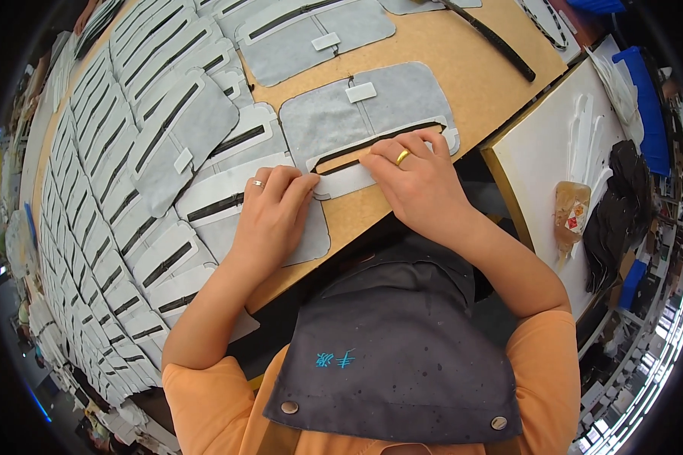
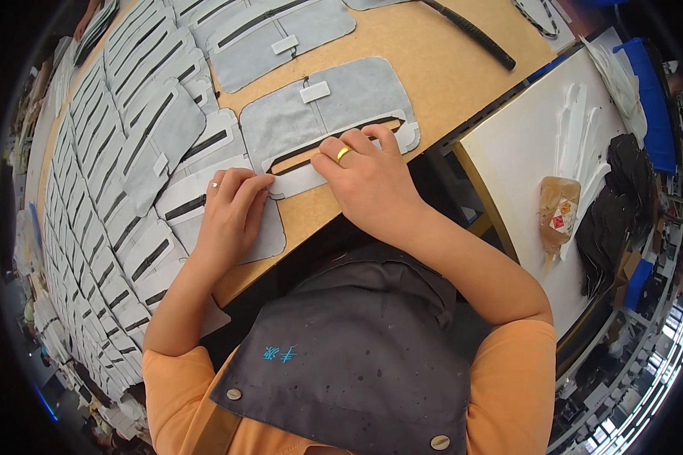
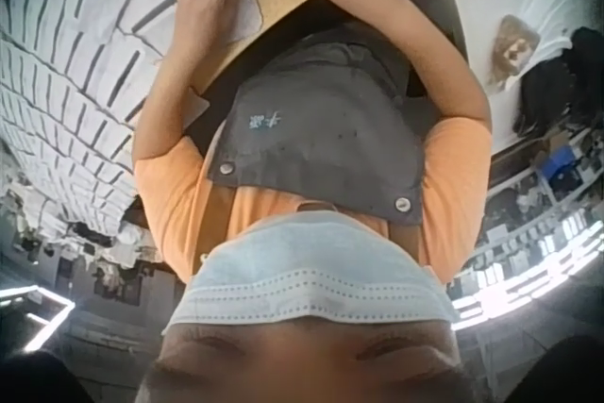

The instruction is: The recorder is assembling fabric pocket panels by applying glue to the edges and using a mallet to flatten and secure the seams.

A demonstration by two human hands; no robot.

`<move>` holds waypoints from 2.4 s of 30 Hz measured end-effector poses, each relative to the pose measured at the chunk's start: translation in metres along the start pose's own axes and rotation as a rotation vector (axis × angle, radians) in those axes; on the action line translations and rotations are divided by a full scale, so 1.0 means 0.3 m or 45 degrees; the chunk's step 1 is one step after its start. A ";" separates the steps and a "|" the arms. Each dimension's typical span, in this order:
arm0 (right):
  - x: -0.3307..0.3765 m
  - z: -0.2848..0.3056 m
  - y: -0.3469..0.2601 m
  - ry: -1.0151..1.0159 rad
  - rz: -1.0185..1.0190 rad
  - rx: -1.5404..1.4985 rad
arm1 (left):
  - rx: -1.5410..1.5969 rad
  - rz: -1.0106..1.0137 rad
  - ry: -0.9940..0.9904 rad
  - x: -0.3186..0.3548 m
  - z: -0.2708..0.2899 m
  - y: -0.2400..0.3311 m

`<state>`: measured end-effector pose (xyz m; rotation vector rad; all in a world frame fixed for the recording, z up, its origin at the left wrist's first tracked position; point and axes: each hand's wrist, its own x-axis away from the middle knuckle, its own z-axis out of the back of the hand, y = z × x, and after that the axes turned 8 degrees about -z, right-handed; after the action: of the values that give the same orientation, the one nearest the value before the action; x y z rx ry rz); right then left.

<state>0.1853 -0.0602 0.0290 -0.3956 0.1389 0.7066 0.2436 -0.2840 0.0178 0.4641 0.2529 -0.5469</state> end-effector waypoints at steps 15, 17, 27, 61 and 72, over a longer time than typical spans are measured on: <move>-0.069 0.143 0.304 0.211 -0.100 0.380 | -0.062 -0.006 0.022 -0.001 -0.020 0.029; -0.142 0.139 0.435 0.355 -0.274 0.455 | -0.077 -0.038 0.026 -0.027 -0.023 0.047; -0.296 0.124 0.624 0.089 -0.792 0.321 | -0.170 -0.237 -0.100 -0.129 -0.104 0.122; 0.249 0.266 0.028 -0.350 -0.584 -0.148 | -0.346 -0.308 -0.086 -0.147 -0.137 0.188; 0.281 0.219 0.022 -0.272 -0.607 -0.109 | -0.298 -0.330 -0.119 -0.131 -0.118 0.188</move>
<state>0.2440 0.0214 0.0656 -0.4129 -0.1854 0.2807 0.2383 -0.2068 0.0210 0.1781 0.2859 -0.7799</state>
